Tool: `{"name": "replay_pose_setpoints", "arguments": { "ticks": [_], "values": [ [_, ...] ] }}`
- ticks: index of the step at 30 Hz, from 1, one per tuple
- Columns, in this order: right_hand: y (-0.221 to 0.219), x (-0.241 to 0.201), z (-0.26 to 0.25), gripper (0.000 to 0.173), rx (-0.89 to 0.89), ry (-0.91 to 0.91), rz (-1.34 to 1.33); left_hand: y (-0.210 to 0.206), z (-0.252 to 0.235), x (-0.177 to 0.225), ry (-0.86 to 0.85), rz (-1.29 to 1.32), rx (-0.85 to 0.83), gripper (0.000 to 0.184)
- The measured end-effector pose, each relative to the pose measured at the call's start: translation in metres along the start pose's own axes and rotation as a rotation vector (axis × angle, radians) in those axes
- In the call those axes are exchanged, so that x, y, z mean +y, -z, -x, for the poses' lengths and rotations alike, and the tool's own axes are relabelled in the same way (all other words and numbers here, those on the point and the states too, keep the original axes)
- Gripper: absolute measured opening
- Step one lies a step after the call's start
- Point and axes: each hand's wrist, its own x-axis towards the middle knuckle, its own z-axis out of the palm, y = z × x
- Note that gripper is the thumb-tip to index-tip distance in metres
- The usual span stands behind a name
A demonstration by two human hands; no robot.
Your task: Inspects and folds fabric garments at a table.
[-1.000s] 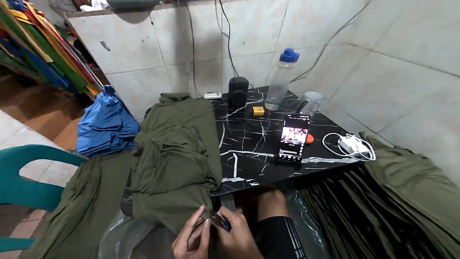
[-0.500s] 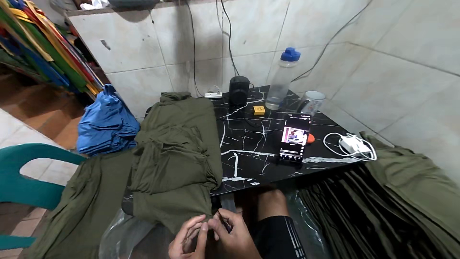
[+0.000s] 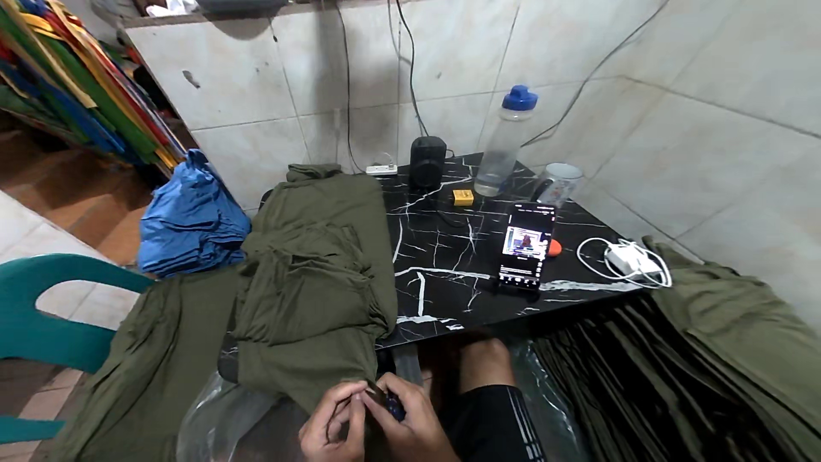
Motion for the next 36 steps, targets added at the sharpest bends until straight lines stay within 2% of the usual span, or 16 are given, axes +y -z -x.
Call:
{"name": "replay_pose_setpoints", "arguments": {
  "ticks": [2, 6, 11, 13, 18, 22, 25, 27, 31, 36],
  "values": [
    [0.0, 0.003, 0.0, 0.025, 0.0, 0.018, -0.018, -0.002, 0.0, 0.0, 0.004, 0.017, -0.005, 0.018],
    [0.003, 0.003, -0.002, 0.026, -0.025, 0.044, -0.08, 0.002, -0.002, -0.001, 0.027, -0.044, -0.066, 0.018],
    [0.01, 0.005, -0.003, 0.024, -0.047, 0.078, -0.041, 0.012, -0.001, 0.0, 0.018, -0.165, -0.312, 0.038],
    [0.012, 0.004, -0.003, 0.021, -0.043, 0.088, -0.003, 0.012, 0.0, -0.002, -0.022, -0.252, -0.341, 0.04],
    [0.014, -0.005, 0.001, 0.014, 0.017, 0.099, 0.111, 0.01, 0.0, -0.009, -0.122, -0.393, -0.286, 0.021],
    [0.016, -0.006, 0.002, 0.017, 0.001, 0.094, 0.136, 0.012, 0.003, -0.022, -0.138, -0.263, -0.19, 0.009],
    [0.014, 0.001, 0.0, 0.017, 0.04, 0.127, 0.085, 0.01, 0.002, -0.023, -0.154, -0.171, -0.123, 0.01],
    [0.016, 0.004, 0.0, 0.022, 0.037, 0.112, 0.086, 0.01, 0.002, -0.022, -0.102, -0.104, -0.066, 0.013],
    [0.025, 0.002, -0.001, 0.045, -0.011, 0.074, 0.196, 0.007, -0.002, -0.013, 0.111, 0.054, 0.049, 0.018],
    [0.029, 0.005, -0.002, 0.041, -0.054, 0.197, 0.294, 0.008, -0.005, -0.006, 0.248, 0.15, 0.033, 0.015]
  ]
}}
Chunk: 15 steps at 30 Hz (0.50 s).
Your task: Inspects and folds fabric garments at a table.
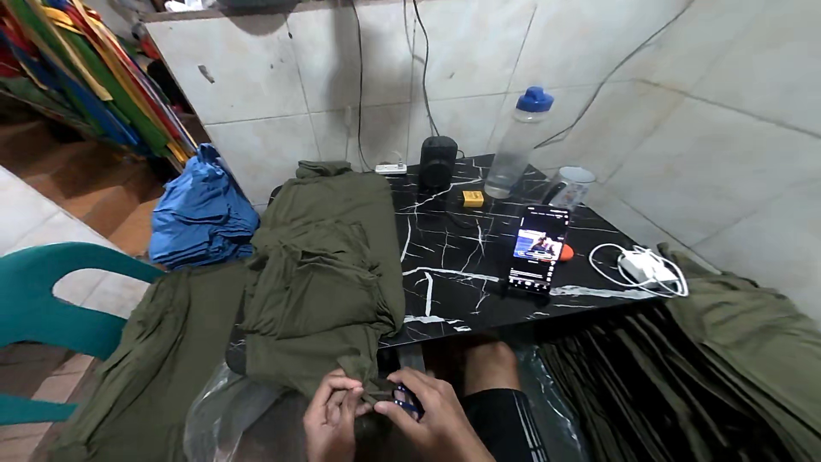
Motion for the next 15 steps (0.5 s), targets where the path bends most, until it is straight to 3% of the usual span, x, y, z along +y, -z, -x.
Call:
{"name": "replay_pose_setpoints", "arguments": {
  "ticks": [3, 9, 15],
  "values": [
    [-0.002, 0.004, 0.0, 0.041, 0.004, 0.04, 0.005, 0.001, 0.0, 0.003, 0.007, 0.011, -0.046, 0.014],
    [-0.009, 0.005, -0.002, 0.036, 0.06, 0.102, 0.051, 0.01, -0.001, -0.007, -0.147, -0.085, -0.195, 0.008],
    [-0.008, 0.004, -0.004, 0.04, 0.043, 0.135, 0.102, 0.013, -0.004, -0.007, -0.134, -0.062, -0.201, 0.007]
  ]
}}
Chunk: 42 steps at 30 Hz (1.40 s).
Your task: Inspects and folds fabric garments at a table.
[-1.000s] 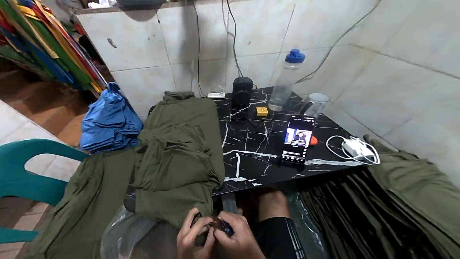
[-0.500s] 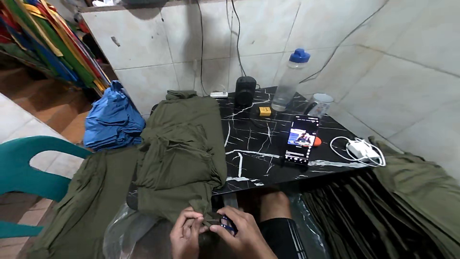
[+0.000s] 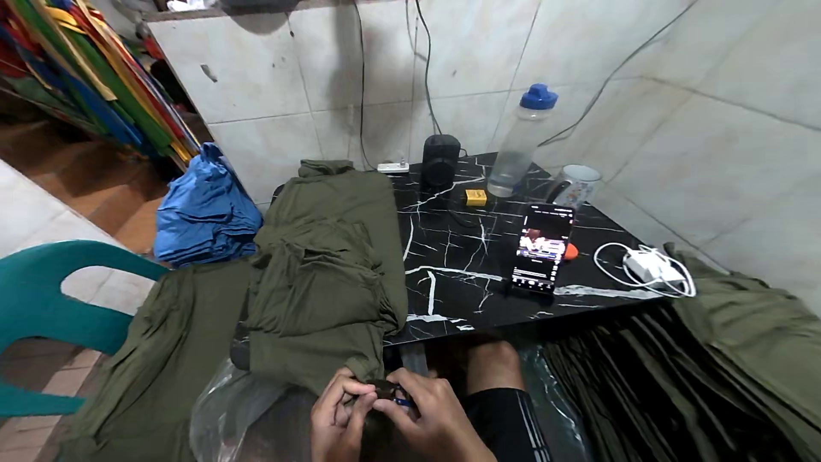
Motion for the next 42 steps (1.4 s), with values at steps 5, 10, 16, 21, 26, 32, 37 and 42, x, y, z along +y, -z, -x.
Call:
{"name": "replay_pose_setpoints", "arguments": {
  "ticks": [5, 10, 16, 21, 26, 32, 37, 42],
  "values": [
    [-0.003, -0.001, 0.001, 0.029, 0.015, -0.08, -0.036, 0.007, 0.002, -0.002, -0.04, -0.011, -0.094, 0.008],
    [-0.004, -0.003, 0.002, 0.03, 0.054, -0.126, -0.06, 0.007, 0.006, -0.005, -0.002, 0.061, -0.065, 0.009],
    [-0.009, -0.005, 0.001, 0.029, 0.109, -0.014, 0.049, 0.004, 0.006, -0.007, 0.004, 0.142, -0.024, 0.01],
    [-0.01, 0.0, -0.002, 0.033, 0.328, -0.208, -0.255, 0.003, 0.005, -0.002, 0.084, 0.263, 0.025, 0.007],
    [-0.01, -0.001, -0.007, 0.039, 0.166, -0.306, -0.684, 0.006, 0.005, -0.001, 0.04, 0.175, -0.053, 0.007],
    [-0.024, 0.001, -0.003, 0.019, 0.133, -0.304, -0.675, 0.03, -0.004, 0.01, 0.03, -0.123, -0.171, 0.015],
    [-0.032, -0.005, -0.002, 0.018, 0.176, -0.166, -0.564, 0.004, -0.008, 0.017, 0.161, -0.179, 0.028, 0.048],
    [-0.032, -0.003, -0.001, 0.016, 0.192, -0.147, -0.504, -0.003, -0.007, 0.009, 0.054, -0.197, 0.113, 0.014]
  ]
}}
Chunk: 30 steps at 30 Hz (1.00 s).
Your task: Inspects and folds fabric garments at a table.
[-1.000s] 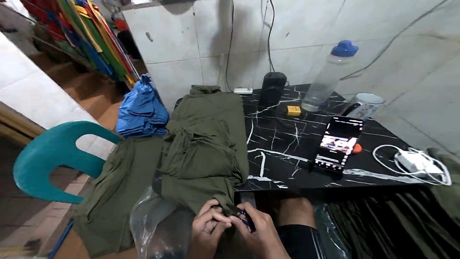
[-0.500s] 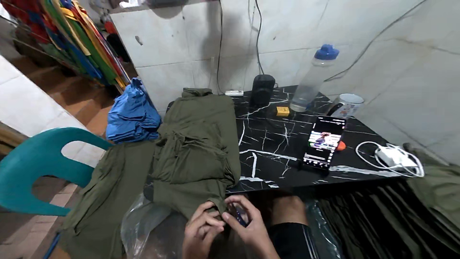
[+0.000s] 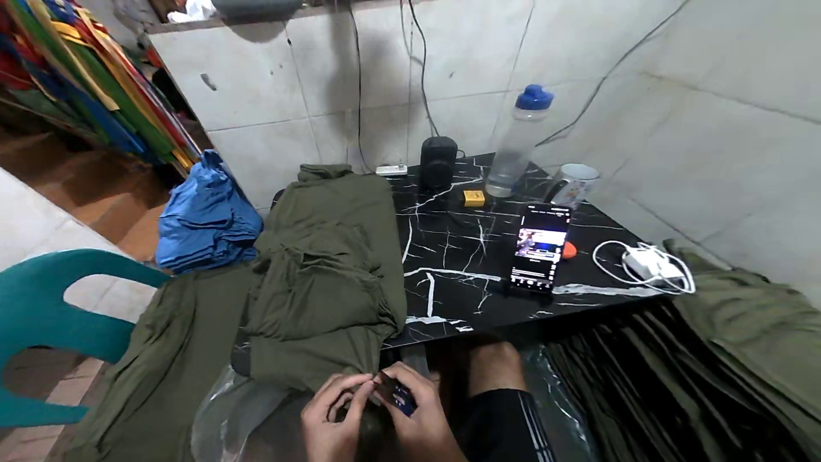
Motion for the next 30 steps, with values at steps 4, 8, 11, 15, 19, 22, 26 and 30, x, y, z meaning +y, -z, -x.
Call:
{"name": "replay_pose_setpoints", "arguments": {
  "ticks": [4, 8, 11, 15, 19, 22, 26, 30],
  "values": [
    [0.001, 0.0, -0.002, 0.015, 0.006, 0.006, -0.012, 0.005, 0.002, -0.005, -0.08, 0.147, 0.025, 0.012],
    [0.001, 0.001, -0.001, 0.014, 0.004, -0.017, -0.045, 0.013, 0.003, -0.007, -0.068, 0.168, -0.017, 0.01],
    [0.0, -0.001, -0.001, 0.015, -0.005, -0.025, -0.065, 0.01, 0.003, -0.001, -0.042, 0.14, 0.0, 0.013],
    [-0.002, -0.003, -0.001, 0.014, -0.016, -0.049, -0.081, 0.004, 0.005, 0.009, 0.013, 0.074, 0.067, 0.026],
    [-0.004, -0.006, 0.0, 0.015, -0.025, -0.073, -0.067, 0.002, 0.007, 0.004, -0.052, 0.009, 0.112, 0.016],
    [-0.004, -0.007, 0.0, 0.018, -0.011, -0.044, -0.022, 0.002, 0.006, 0.005, -0.085, 0.028, 0.111, 0.011],
    [0.0, -0.007, -0.002, 0.021, 0.013, 0.029, 0.129, 0.004, 0.005, 0.005, -0.083, 0.134, 0.095, 0.013],
    [0.009, -0.01, -0.003, 0.037, 0.047, 0.066, 0.307, 0.008, 0.003, 0.004, -0.046, 0.186, 0.152, 0.012]
  ]
}}
